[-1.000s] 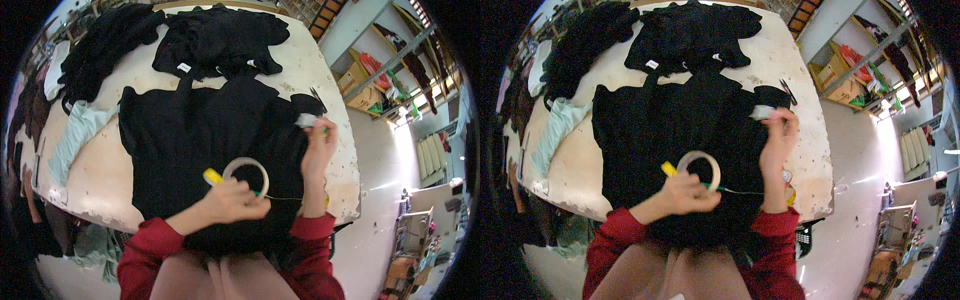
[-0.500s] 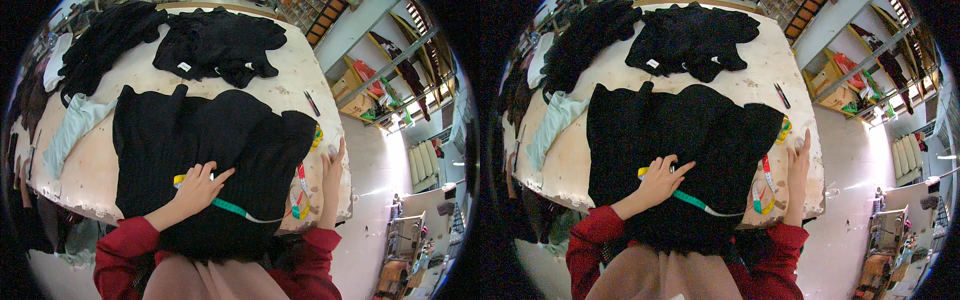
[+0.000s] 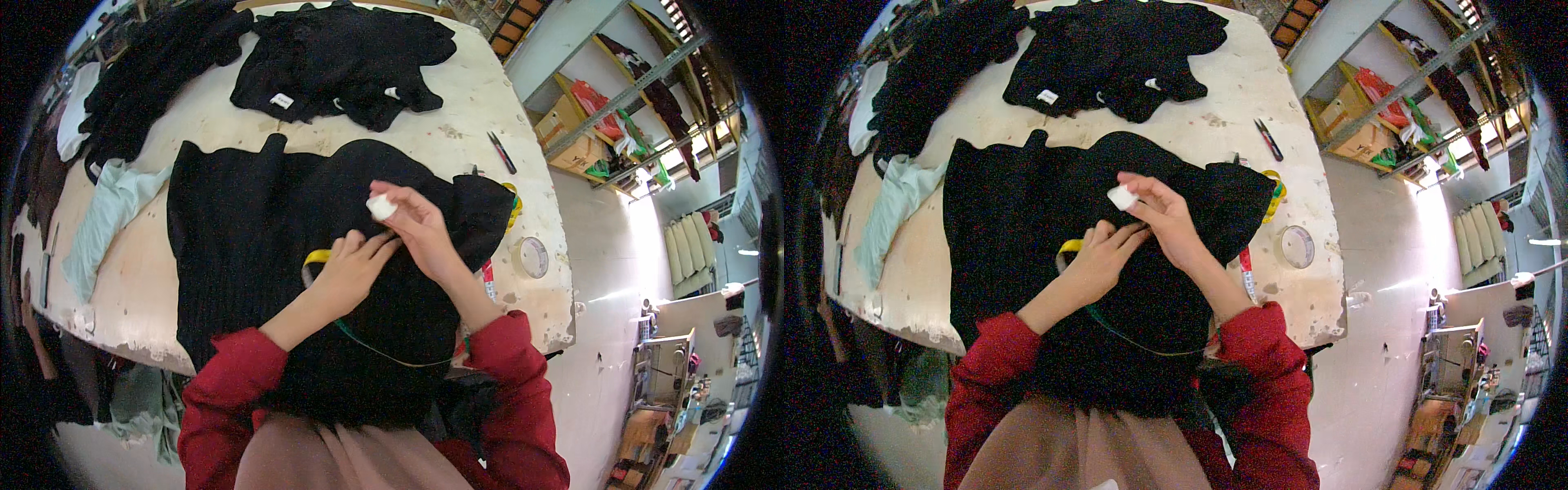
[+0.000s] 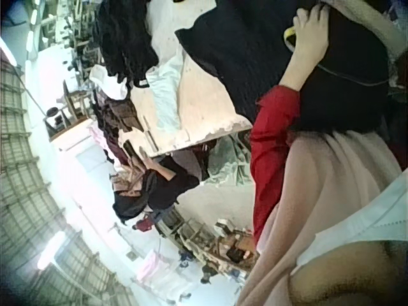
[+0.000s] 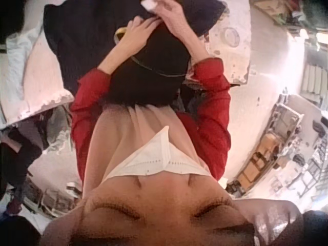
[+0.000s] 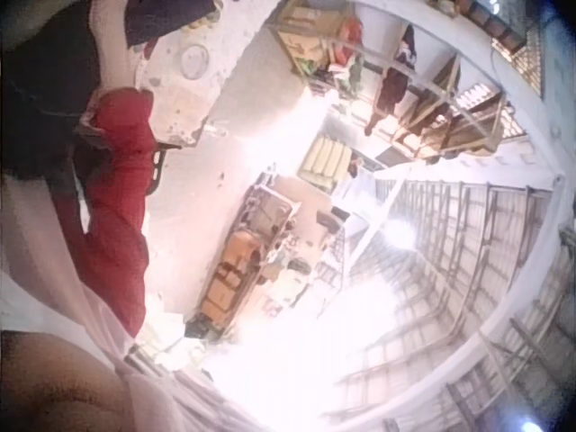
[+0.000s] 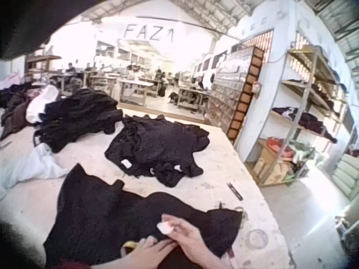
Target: The person lays a black sweater flat on a worktable, smooths it, and uses a measuring tape and pen to mark measurements on the garment. The person then folds the sweater and places it aside.
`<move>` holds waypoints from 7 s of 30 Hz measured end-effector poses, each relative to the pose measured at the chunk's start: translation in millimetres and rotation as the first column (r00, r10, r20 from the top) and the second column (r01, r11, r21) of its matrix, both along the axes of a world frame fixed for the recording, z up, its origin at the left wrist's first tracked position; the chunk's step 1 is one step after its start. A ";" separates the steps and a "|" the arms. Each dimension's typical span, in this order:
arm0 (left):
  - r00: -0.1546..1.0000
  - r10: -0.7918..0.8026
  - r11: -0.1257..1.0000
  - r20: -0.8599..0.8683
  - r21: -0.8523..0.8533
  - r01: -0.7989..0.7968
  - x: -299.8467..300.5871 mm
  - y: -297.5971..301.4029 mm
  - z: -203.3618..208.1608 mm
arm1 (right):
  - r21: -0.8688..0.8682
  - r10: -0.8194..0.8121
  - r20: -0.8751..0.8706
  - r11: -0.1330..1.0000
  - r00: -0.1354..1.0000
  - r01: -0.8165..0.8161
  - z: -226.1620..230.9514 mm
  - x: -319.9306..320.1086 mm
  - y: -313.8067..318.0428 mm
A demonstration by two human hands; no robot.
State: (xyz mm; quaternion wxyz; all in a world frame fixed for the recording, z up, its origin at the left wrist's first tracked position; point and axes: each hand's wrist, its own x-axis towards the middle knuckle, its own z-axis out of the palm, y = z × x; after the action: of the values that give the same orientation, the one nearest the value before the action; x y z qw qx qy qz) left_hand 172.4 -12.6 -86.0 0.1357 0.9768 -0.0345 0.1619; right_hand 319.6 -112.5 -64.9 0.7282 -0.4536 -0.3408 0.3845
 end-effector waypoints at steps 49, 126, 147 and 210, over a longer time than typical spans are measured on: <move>0.998 0.028 0.996 -0.053 0.091 -0.023 -9.8 -0.3 -5.8 | 0.368 -0.346 0.924 0.699 -0.159 0.614 -22.7 26.3 67.9; 0.996 0.051 0.998 -0.069 -0.034 -0.054 -15.1 9.1 -8.4 | -0.103 0.186 0.982 0.356 0.037 0.929 12.9 185.0 -106.6; 0.995 0.098 0.984 -0.019 0.154 -0.094 -32.2 -5.3 -9.3 | 0.078 -0.648 0.206 0.758 0.733 0.648 62.7 9.7 45.4; 0.975 0.138 0.990 -0.174 0.023 -0.136 -27.5 -10.0 -6.1 | -0.423 0.039 0.699 0.828 0.714 0.368 -27.2 11.2 16.1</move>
State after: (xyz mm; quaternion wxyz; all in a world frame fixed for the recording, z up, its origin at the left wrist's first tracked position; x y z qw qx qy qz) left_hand 144.9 -22.6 -92.1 0.1214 0.9881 0.0441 0.0839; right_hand 330.8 -96.4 -92.1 0.4279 -0.7755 -0.4188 0.2003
